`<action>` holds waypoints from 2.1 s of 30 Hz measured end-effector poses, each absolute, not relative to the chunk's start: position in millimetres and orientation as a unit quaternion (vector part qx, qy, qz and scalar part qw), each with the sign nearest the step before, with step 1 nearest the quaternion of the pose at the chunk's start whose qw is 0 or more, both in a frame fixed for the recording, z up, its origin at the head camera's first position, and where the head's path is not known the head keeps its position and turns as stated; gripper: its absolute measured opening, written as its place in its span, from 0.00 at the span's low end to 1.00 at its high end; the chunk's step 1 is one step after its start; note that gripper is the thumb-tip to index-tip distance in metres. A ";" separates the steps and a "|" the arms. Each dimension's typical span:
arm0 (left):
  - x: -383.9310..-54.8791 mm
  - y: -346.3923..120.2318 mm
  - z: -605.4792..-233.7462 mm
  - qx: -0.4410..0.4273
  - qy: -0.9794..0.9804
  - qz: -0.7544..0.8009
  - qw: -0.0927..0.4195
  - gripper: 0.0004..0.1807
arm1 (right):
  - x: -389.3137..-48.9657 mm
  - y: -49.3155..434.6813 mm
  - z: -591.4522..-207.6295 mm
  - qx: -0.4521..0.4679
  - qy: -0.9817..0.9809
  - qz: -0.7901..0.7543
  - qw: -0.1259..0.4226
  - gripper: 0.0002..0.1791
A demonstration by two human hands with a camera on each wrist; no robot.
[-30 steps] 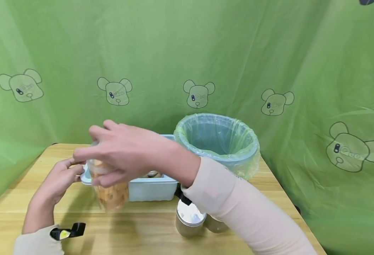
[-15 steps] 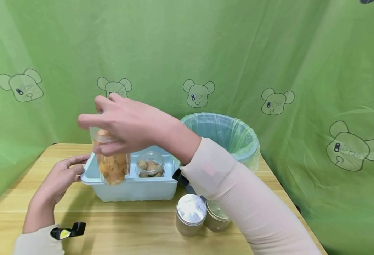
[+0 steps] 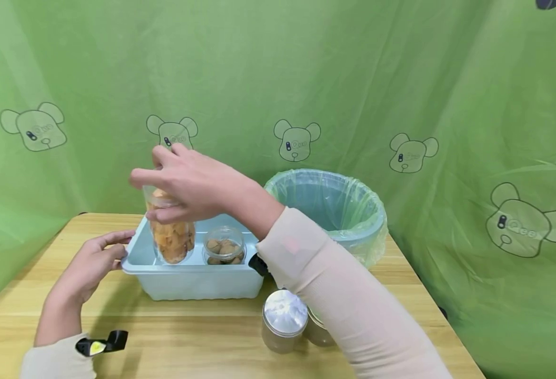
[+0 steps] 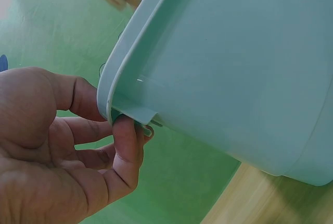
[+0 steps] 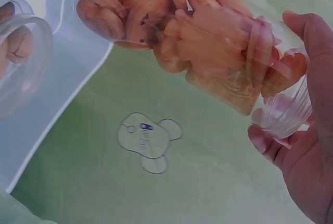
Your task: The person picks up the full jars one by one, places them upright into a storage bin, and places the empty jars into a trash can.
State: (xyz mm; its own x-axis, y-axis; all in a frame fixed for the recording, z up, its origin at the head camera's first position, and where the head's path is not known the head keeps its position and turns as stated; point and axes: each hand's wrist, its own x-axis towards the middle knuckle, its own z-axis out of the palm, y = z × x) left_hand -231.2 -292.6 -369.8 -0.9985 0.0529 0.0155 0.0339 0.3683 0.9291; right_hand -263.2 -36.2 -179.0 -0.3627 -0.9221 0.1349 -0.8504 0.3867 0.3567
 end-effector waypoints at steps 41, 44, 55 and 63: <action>-231.3 -292.9 -369.6 0.030 0.834 0.550 0.002 0.31 | -308.5 -64.8 -289.0 0.476 -0.874 -0.090 0.032 0.29; -231.5 -292.5 -369.7 0.028 0.835 0.549 0.004 0.31 | -309.1 -64.8 -292.0 0.475 -0.875 -0.089 0.027 0.29; -229.6 -293.9 -371.5 0.028 0.832 0.555 0.006 0.31 | -308.6 -69.1 -298.9 0.473 -0.876 -0.094 0.002 0.29; -230.0 -292.7 -370.8 0.029 0.834 0.551 0.008 0.31 | -307.4 -69.6 -301.2 0.464 -0.881 -0.090 -0.012 0.30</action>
